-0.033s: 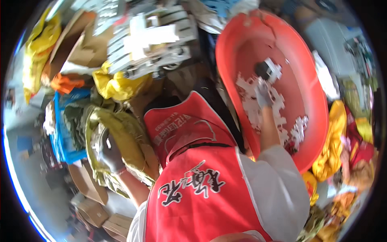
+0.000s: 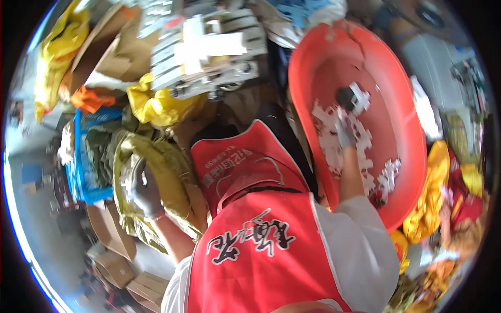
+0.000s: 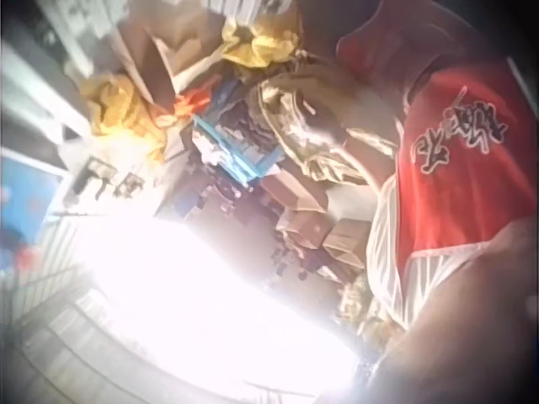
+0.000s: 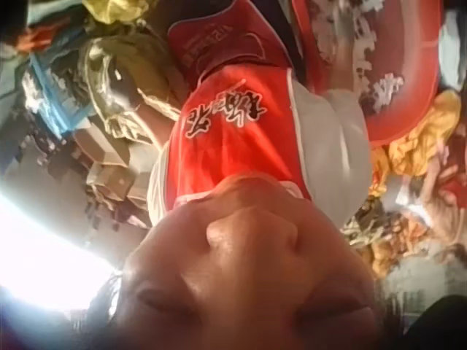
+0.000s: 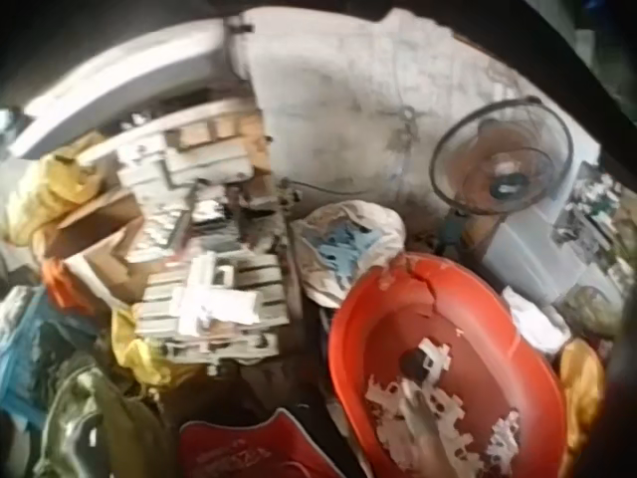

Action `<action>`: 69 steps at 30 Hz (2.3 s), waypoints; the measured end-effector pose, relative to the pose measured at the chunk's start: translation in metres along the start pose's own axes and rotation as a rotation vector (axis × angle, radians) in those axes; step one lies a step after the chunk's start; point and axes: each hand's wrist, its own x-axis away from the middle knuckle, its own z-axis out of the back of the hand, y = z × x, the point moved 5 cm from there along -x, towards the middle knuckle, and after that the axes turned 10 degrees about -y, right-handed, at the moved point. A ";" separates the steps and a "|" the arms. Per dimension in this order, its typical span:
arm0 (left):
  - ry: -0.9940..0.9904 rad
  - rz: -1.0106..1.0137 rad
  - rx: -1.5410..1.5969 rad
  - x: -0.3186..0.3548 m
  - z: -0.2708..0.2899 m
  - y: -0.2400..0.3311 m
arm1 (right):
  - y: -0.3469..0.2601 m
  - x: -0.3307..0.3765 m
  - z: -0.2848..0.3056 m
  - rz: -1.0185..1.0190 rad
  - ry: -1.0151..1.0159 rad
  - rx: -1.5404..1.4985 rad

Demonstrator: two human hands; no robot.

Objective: Processing plastic toy components using a machine and sorting them into a bag.

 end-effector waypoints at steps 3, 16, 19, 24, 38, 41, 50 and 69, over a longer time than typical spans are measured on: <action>-0.022 -0.021 0.057 -0.015 0.006 0.020 | -0.005 0.035 -0.012 -0.385 -0.119 -0.194; 0.000 -0.270 0.440 -0.090 -0.006 0.066 | -0.074 0.045 0.027 -0.223 0.042 0.134; -0.021 -0.277 0.458 -0.093 -0.008 0.074 | -0.079 0.047 0.026 -0.143 0.107 0.001; -0.051 -0.269 0.459 -0.085 -0.020 0.074 | -0.078 0.055 0.011 -0.301 0.083 -0.796; -0.011 -0.283 0.420 -0.101 -0.003 0.071 | -0.087 0.035 0.024 -0.137 0.193 -0.886; 0.005 -0.331 0.414 -0.114 -0.002 0.076 | -0.084 0.035 0.024 -0.127 0.174 -0.855; 0.007 -0.425 0.392 -0.148 -0.010 0.097 | -0.109 0.044 0.033 -0.086 0.218 -0.983; 0.031 -0.315 0.606 -0.149 -0.032 0.088 | -0.114 0.042 0.029 -0.125 0.191 -1.065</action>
